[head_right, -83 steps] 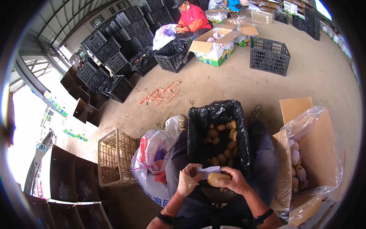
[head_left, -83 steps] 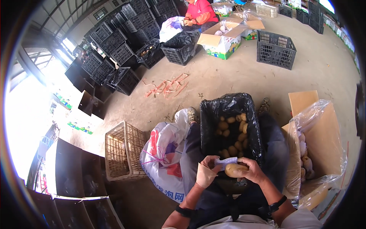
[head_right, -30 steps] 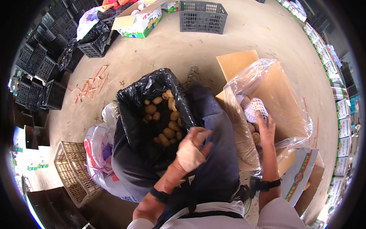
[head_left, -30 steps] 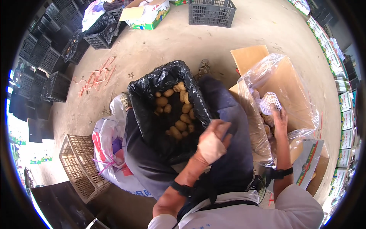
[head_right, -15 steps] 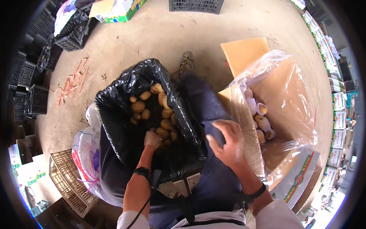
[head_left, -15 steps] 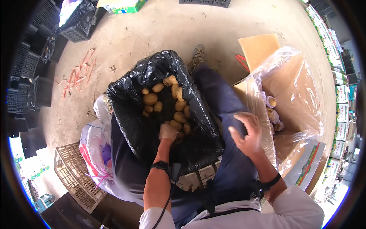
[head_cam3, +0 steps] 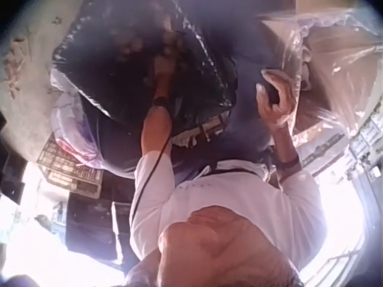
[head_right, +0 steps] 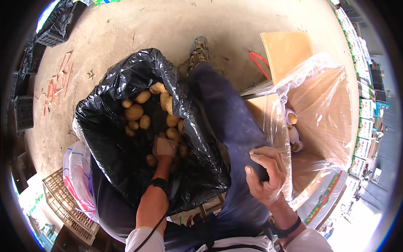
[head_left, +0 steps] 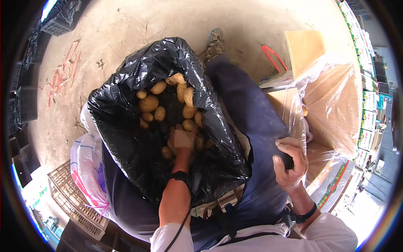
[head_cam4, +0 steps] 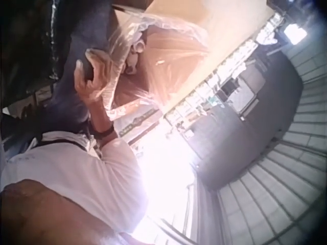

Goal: Sorting and packing potatoes into cardboard boxes and sealing them with tape.

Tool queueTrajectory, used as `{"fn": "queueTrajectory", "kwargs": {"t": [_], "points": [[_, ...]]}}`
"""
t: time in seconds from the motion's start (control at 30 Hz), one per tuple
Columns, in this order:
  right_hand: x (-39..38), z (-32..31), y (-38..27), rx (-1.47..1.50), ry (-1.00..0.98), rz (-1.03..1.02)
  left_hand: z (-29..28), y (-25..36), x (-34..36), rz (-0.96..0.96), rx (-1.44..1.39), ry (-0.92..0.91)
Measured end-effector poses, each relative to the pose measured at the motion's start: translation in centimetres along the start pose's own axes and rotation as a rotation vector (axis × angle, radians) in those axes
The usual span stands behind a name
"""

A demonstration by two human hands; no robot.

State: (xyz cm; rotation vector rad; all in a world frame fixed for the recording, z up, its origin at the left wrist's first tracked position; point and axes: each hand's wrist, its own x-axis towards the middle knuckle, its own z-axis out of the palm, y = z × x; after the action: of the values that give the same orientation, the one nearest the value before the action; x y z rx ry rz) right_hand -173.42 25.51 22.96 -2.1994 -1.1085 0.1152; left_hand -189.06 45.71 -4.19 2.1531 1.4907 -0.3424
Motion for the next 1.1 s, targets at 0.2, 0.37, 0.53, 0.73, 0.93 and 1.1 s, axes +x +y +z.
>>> {"fn": "queueTrajectory", "kwargs": {"t": [0.2,0.37,0.53,0.73,0.93,1.1], "points": [[0.1,0.0,-0.1,-0.009,-0.002,-0.009,-0.5,0.1,0.1,-0.012,-0.267,-0.026],[0.1,0.5,-1.6,0.004,0.021,-0.056,-3.8,-3.4,0.5,0.09,-0.654,0.02],[-0.6,2.2,-3.4,0.246,0.067,0.031,-12.7,0.3,-7.0,0.159,-1.23,-0.334],[-4.1,7.9,-7.1,1.535,-0.417,0.868,-19.4,4.3,-17.3,0.561,-0.969,-0.073],[-7.3,5.3,-7.4,1.94,0.052,0.838,-19.6,11.1,-23.9,0.791,-0.62,0.364],[-8.7,-3.3,-3.3,2.211,0.203,0.532,-18.9,18.9,-30.6,1.153,-0.903,0.144]]}}
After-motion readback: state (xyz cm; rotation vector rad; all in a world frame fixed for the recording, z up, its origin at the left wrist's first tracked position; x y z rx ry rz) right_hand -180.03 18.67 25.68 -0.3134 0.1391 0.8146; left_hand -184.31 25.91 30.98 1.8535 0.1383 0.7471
